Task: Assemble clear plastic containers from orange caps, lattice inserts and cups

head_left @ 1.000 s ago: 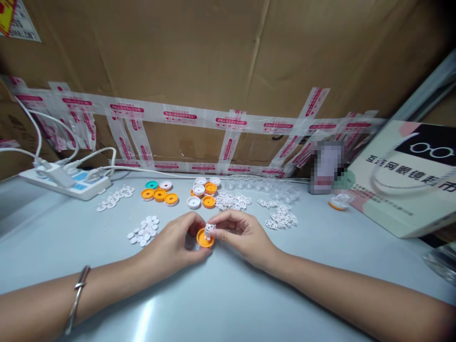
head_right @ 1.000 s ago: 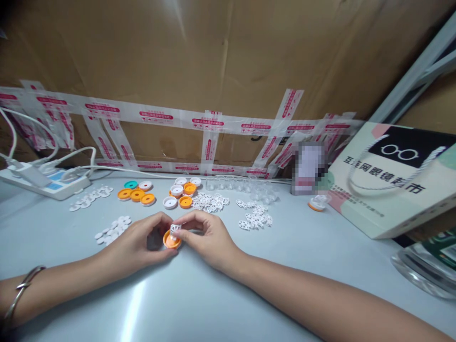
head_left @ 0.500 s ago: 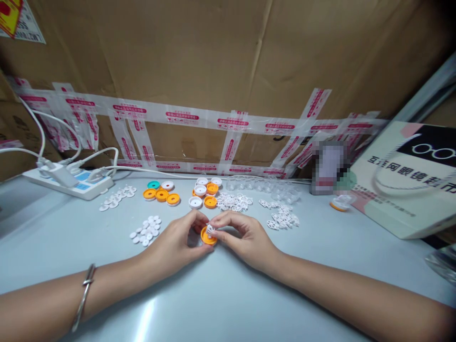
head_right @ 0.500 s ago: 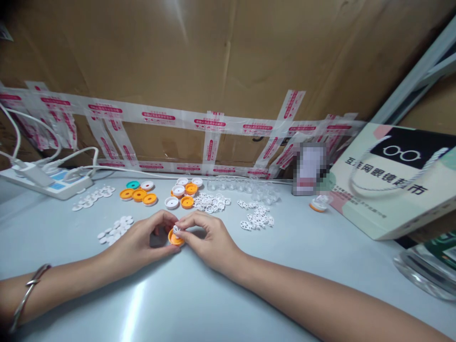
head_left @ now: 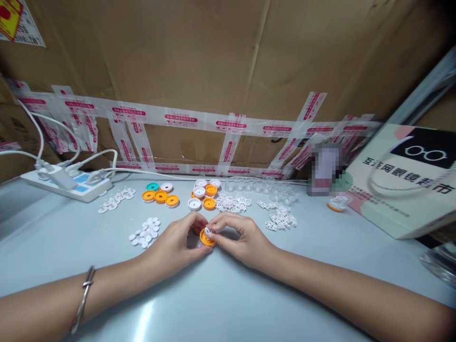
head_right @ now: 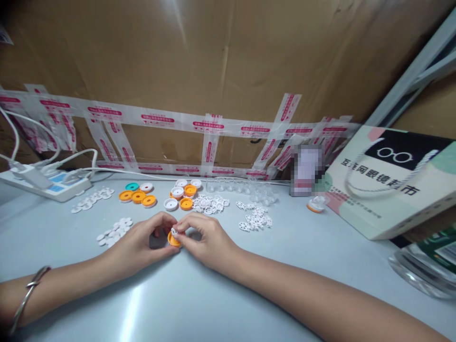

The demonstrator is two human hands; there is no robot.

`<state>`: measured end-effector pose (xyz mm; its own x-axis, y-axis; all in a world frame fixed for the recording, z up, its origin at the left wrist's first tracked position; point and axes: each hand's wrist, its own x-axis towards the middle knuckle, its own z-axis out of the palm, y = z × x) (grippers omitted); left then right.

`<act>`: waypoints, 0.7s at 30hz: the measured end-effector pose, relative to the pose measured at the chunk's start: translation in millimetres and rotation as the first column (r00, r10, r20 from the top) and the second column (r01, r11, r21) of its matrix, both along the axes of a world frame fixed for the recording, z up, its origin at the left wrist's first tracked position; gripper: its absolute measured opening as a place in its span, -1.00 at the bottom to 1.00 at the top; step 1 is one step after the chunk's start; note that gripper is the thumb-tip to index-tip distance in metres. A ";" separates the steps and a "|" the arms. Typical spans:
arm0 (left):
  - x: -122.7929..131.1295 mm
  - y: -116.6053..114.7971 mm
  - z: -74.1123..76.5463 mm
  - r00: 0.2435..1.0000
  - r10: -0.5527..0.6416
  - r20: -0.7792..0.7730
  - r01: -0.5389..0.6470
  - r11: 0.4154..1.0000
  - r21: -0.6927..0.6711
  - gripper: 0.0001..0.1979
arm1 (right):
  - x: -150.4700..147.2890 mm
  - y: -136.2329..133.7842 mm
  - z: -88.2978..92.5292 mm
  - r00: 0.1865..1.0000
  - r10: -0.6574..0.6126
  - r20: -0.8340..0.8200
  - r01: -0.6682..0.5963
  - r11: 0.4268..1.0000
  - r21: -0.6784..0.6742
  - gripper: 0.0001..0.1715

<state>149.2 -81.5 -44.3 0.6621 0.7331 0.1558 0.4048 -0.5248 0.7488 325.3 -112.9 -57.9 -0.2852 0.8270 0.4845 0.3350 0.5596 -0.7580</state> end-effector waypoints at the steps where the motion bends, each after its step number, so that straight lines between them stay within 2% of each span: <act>1: 0.0 -0.3 0.3 1.000 0.002 0.001 -0.002 1.000 -0.003 -0.83 | 0.0 -0.4 -0.4 1.000 -0.002 0.001 0.002 1.000 0.000 -0.90; 5: 0.4 -0.9 0.2 1.000 -0.005 0.008 0.005 1.000 0.012 -0.85 | -0.3 -4.6 0.1 1.000 -0.017 -0.014 0.018 0.999 0.041 -0.95; 8: 0.6 -1.2 0.2 1.000 0.016 -0.001 -0.016 1.000 0.014 -0.87 | 3.2 -3.4 6.6 0.997 -0.055 -0.048 0.058 0.996 0.066 -0.85; 11: 0.3 -1.7 1.6 0.999 0.052 -0.016 -0.052 0.998 -0.018 -0.85 | 18.9 11.6 20.7 0.973 -0.204 -0.110 0.211 0.976 0.055 -0.87; 13: -0.3 -2.2 2.7 0.997 0.073 -0.021 -0.074 0.996 -0.041 -0.83 | 39.7 28.2 34.3 0.935 -0.342 -0.093 0.349 0.934 0.074 -0.83; 15: -1.2 -2.2 3.3 0.997 0.080 -0.001 -0.080 0.995 -0.066 -0.82 | 67.7 44.2 50.0 0.897 -0.443 -0.001 0.442 0.895 0.055 -0.77; 18: -2.4 -0.9 2.6 0.995 0.083 0.054 -0.078 0.993 -0.088 -0.85 | 114.0 56.4 70.7 0.798 -0.578 0.168 0.580 0.814 0.047 -0.70; 21: -2.5 1.1 1.4 0.988 0.108 0.110 -0.093 0.986 -0.136 -0.83 | 149.5 52.8 77.5 0.715 -0.516 0.471 0.579 0.815 0.014 -0.70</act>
